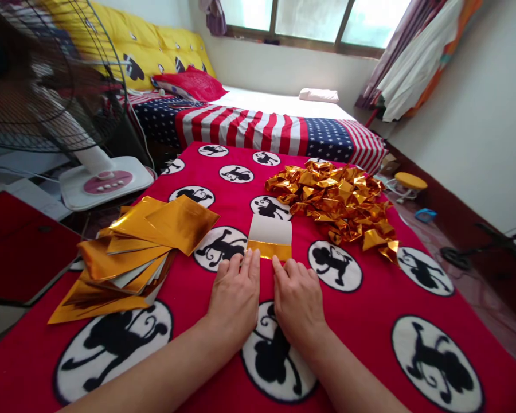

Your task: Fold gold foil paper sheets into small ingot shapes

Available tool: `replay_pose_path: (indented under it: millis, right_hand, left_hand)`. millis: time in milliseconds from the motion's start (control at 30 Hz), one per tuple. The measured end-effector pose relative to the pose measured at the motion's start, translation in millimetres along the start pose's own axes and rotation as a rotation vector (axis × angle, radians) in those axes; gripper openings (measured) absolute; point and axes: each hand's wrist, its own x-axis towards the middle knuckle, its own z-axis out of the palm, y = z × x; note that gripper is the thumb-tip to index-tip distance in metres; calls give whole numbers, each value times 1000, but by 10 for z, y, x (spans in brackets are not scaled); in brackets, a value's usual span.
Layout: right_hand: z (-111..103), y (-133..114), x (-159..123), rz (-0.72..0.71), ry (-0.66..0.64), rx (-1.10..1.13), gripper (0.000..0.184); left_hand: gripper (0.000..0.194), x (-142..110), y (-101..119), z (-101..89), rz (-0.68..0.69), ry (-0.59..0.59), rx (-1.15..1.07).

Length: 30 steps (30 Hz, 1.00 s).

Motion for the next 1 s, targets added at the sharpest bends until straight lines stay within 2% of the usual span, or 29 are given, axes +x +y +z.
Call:
replay_pose_path:
  millis: [200, 333, 467, 600, 767, 867, 1000]
  right_hand:
    - [-3, -5, 13, 4, -3, -8, 40]
    - [4, -24, 9, 5, -1, -4, 39]
    - [-2, 12, -4, 5, -2, 26, 39]
    - [-3, -1, 18, 7, 28, 85, 42]
    - [18, -96, 76, -86, 16, 96, 40]
    - [23, -31, 54, -12, 13, 27, 40]
    - [0, 180, -22, 98, 32, -35, 39]
  left_hand:
    - [63, -49, -88, -47, -52, 130, 17]
    - [58, -55, -31, -75, 30, 216, -90]
    - [55, -23, -26, 4, 54, 131, -151]
    - [53, 6, -38, 82, 51, 111, -138]
    - [50, 9, 5, 87, 53, 83, -105]
    - [49, 5, 3, 69, 49, 77, -100]
    - [48, 7, -6, 57, 42, 77, -104]
